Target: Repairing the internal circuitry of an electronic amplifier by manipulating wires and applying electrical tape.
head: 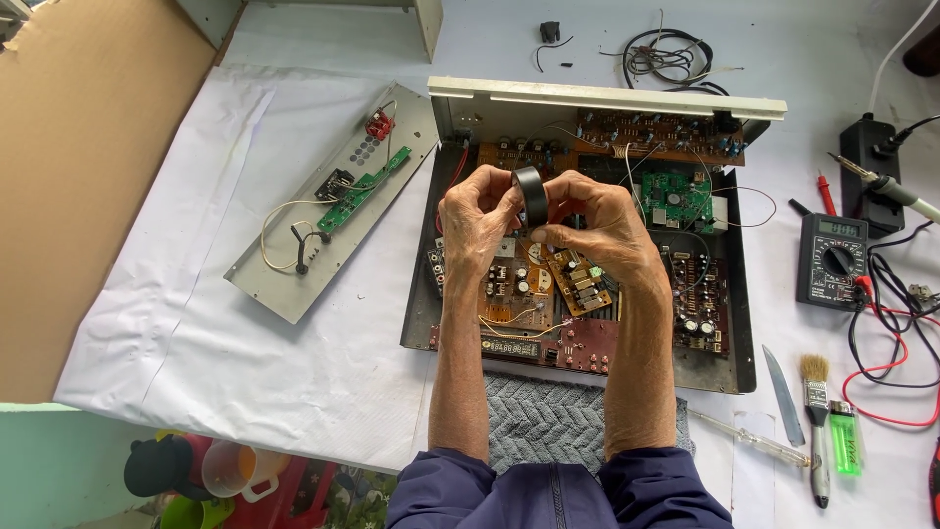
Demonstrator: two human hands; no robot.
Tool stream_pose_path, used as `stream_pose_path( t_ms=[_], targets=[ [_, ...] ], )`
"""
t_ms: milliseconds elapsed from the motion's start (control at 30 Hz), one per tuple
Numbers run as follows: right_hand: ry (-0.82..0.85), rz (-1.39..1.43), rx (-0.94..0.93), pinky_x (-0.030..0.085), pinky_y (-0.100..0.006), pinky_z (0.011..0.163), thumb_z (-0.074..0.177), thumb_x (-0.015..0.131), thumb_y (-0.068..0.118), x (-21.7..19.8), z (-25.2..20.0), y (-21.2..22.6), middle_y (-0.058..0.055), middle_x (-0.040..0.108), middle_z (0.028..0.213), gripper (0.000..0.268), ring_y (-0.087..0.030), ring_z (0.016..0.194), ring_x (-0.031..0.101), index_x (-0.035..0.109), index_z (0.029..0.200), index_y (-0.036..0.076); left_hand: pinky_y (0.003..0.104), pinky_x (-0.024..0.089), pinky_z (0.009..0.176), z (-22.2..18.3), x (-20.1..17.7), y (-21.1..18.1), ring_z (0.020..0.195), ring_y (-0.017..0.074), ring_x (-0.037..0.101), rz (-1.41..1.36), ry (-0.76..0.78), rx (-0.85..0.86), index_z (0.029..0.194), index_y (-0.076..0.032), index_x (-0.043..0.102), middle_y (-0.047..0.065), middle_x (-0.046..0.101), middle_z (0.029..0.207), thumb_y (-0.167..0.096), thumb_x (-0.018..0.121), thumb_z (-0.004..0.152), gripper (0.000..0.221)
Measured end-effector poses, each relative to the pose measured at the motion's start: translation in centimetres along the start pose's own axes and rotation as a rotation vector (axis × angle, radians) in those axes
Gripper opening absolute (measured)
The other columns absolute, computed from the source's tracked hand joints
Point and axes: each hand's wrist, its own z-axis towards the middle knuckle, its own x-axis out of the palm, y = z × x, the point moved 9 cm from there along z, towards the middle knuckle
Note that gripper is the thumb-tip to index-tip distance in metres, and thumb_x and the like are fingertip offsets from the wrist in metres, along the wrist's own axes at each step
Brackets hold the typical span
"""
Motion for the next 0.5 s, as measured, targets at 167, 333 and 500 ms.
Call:
stream_pose_path(
  t_ms=[167, 333, 500],
  targets=[
    [-0.022, -0.029, -0.004, 0.058, -0.033, 0.079, 0.083, 0.087, 0.007, -0.2, 0.1, -0.6, -0.009, 0.064, 0.085, 0.022, -0.015, 0.086, 0.060, 0.075, 0.099, -0.001, 0.022, 0.056, 0.040, 0.0, 0.3, 0.7, 0.044, 0.0117, 0.067, -0.005, -0.003, -0.076, 0.081, -0.008, 0.074, 0.006, 0.068, 0.058, -0.021, 0.079, 0.088, 0.015],
    [-0.046, -0.027, 0.024, 0.057, -0.030, 0.079, 0.089, 0.084, 0.009, -0.6, 0.3, -1.3, -0.009, 0.065, 0.086, 0.016, -0.011, 0.086, 0.060, 0.076, 0.099, 0.000, 0.023, 0.058, 0.044, 0.2, 1.0, 1.3, 0.046, 0.0132, 0.068, 0.000, 0.049, -0.074, 0.087, -0.010, 0.077, 0.007, 0.068, 0.057, -0.020, 0.075, 0.091, 0.011],
    [-0.071, 0.078, 0.080, 0.057, -0.027, 0.077, 0.090, 0.082, 0.012, -1.2, 0.0, -3.3, -0.008, 0.067, 0.088, 0.015, -0.009, 0.085, 0.061, 0.077, 0.097, 0.001, 0.024, 0.063, 0.064, 0.0, 0.8, -0.3, 0.070, 0.0098, 0.067, -0.029, 0.012, 0.058, 0.107, -0.016, 0.075, 0.008, 0.072, 0.085, -0.021, 0.076, 0.095, 0.014]
  ],
)
